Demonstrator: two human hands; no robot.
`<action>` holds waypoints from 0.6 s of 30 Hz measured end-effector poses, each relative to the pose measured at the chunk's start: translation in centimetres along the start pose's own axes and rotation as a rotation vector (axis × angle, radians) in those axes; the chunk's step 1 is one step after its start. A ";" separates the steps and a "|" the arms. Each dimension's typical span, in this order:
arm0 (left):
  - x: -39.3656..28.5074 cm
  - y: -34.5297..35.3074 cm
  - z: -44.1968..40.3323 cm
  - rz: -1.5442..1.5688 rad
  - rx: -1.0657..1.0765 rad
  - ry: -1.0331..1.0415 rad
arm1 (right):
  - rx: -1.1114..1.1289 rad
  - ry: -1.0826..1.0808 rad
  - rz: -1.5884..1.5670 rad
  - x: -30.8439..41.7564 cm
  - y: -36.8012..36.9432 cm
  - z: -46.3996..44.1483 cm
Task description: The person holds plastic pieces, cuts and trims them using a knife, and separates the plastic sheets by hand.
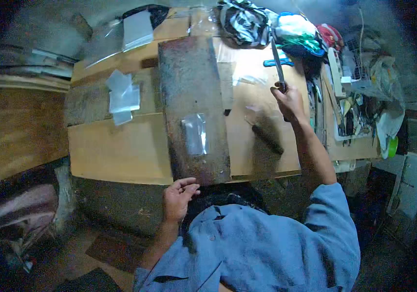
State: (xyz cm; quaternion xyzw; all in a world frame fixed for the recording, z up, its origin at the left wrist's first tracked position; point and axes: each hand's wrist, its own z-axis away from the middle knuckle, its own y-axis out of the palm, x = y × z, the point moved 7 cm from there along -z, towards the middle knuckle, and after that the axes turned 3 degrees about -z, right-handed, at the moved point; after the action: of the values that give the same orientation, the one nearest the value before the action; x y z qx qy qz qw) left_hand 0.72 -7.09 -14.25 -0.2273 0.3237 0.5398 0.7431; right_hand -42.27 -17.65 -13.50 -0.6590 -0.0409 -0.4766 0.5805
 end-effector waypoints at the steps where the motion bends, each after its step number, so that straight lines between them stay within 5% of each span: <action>1: -0.2 0.1 -0.1 -0.008 0.010 0.003 | 0.014 0.009 0.035 -1.1 -0.1 -1.3; 5: -1.2 0.7 0.1 0.010 -0.021 0.007 | -0.020 -0.089 0.068 -3.3 0.8 -5.1; 18: -3.1 3.3 0.2 -0.052 -0.011 0.040 | 0.171 0.114 0.209 -2.5 3.2 -7.1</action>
State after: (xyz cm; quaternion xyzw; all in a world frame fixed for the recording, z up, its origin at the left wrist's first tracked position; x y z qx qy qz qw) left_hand -3.02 -7.95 -11.79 -0.2504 0.3296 0.5173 0.7490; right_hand -45.81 -23.18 -18.43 -0.5798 0.0207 -0.4449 0.6822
